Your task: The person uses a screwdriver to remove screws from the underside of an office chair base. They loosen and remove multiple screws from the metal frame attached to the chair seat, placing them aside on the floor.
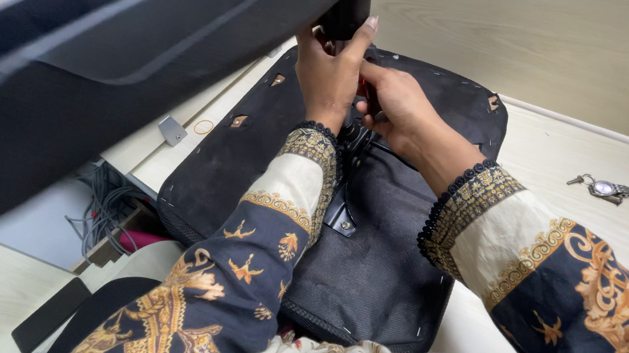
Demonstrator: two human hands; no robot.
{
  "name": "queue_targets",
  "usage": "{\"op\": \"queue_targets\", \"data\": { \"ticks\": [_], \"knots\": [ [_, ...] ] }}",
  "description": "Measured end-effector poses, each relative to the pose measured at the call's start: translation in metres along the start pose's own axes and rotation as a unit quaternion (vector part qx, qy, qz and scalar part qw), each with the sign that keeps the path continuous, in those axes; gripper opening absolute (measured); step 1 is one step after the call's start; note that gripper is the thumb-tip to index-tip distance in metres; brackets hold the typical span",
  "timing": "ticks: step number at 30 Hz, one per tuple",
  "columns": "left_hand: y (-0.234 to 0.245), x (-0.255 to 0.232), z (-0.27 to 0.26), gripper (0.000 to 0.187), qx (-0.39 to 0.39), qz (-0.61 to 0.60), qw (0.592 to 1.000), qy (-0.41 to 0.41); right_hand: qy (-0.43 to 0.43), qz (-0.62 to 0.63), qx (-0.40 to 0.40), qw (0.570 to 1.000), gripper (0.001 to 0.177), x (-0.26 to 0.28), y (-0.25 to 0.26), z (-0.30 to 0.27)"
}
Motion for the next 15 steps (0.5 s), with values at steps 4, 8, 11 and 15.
{"op": "queue_targets", "data": {
  "ticks": [4, 8, 11, 15],
  "knots": [
    [-0.0013, 0.0113, 0.0052, 0.055, 0.025, -0.019, 0.999, 0.039, 0.003, -0.009, -0.011, 1.0, 0.022, -0.0037, -0.0046, 0.011],
    [0.0015, 0.0105, 0.0069, 0.059, -0.005, 0.019, 0.999, 0.031, 0.011, -0.017, 0.001, 1.0, 0.023, -0.0058, -0.0068, 0.013],
    [0.0021, 0.0113, 0.0099, 0.062, -0.018, 0.026, 0.999, 0.024, 0.009, -0.022, 0.006, 1.0, 0.024, -0.0065, -0.0074, 0.0133],
    [0.0008, 0.015, 0.0093, 0.069, -0.018, 0.0, 0.999, 0.042, -0.003, -0.025, 0.01, 1.0, 0.027, -0.0101, -0.0011, 0.0125]
  ]
}}
Point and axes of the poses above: each hand's wrist, its own z-axis towards the middle knuckle, its own y-axis out of the back of the hand, x = y × z, the point moved 1 cm from there along z, towards the middle knuckle, and after that the axes turned 11 degrees about -x, right-handed, at the moved point
